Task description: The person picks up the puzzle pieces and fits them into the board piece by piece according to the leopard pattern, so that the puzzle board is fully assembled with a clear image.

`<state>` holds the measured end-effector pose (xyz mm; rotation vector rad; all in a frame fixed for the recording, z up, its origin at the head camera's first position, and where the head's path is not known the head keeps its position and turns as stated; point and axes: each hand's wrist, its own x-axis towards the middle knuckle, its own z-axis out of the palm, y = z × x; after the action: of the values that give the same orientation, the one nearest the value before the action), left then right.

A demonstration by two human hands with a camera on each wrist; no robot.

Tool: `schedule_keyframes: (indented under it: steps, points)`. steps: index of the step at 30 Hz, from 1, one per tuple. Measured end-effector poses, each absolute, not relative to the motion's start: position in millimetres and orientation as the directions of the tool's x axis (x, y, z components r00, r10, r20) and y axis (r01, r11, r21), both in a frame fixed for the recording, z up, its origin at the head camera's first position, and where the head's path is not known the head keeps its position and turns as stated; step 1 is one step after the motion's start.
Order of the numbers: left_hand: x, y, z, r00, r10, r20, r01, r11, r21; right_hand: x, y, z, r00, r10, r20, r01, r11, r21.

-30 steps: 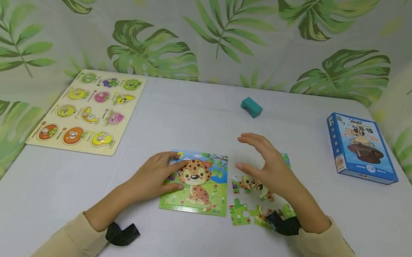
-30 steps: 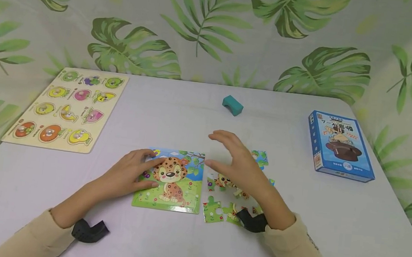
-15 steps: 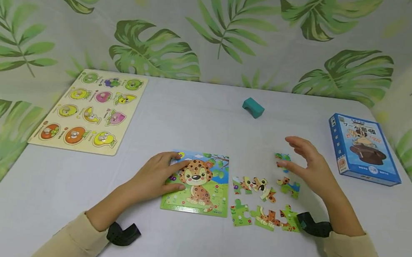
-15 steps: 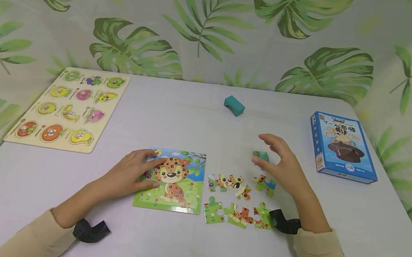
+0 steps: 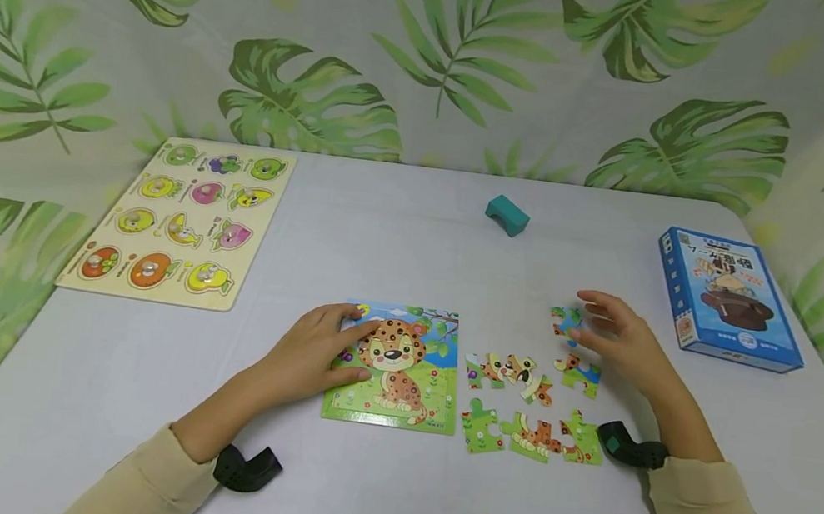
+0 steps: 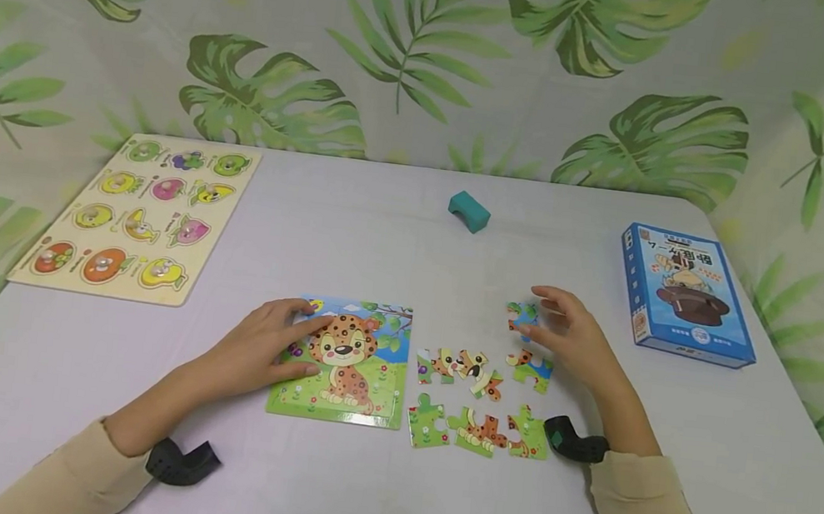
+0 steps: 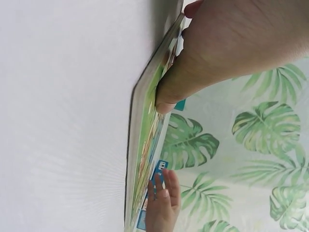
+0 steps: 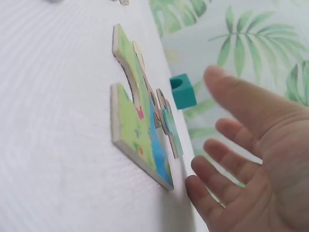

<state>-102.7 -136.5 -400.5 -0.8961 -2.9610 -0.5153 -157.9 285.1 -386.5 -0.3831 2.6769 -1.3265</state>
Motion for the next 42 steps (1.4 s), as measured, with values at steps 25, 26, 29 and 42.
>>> schedule_keyframes:
  steps: [25, 26, 29, 42]
  points:
    - [-101.9, -135.6, -402.6, -0.820, 0.560, 0.119, 0.562, 0.748, 0.353, -157.2, 283.0, -386.8, -0.950, -0.312, 0.033, -0.273, 0.773, -0.572]
    - [-101.9, -135.0, -402.5, -0.815, 0.567, 0.120, 0.568, 0.740, 0.360, -156.8, 281.9, -385.1, -0.951, -0.305, 0.044, -0.272, 0.767, -0.581]
    - [-101.5, -132.1, -402.6, -0.804, 0.585, 0.103, 0.578, 0.730, 0.365, -154.5, 276.3, -378.2, -0.954, -0.285, 0.093, -0.281, 0.743, -0.607]
    - [-100.3, -114.5, -403.8, -0.820, 0.563, 0.109, 0.569, 0.776, 0.274, -130.4, 207.0, -343.4, -0.858, -0.432, 0.279, -0.506, 0.611, -0.609]
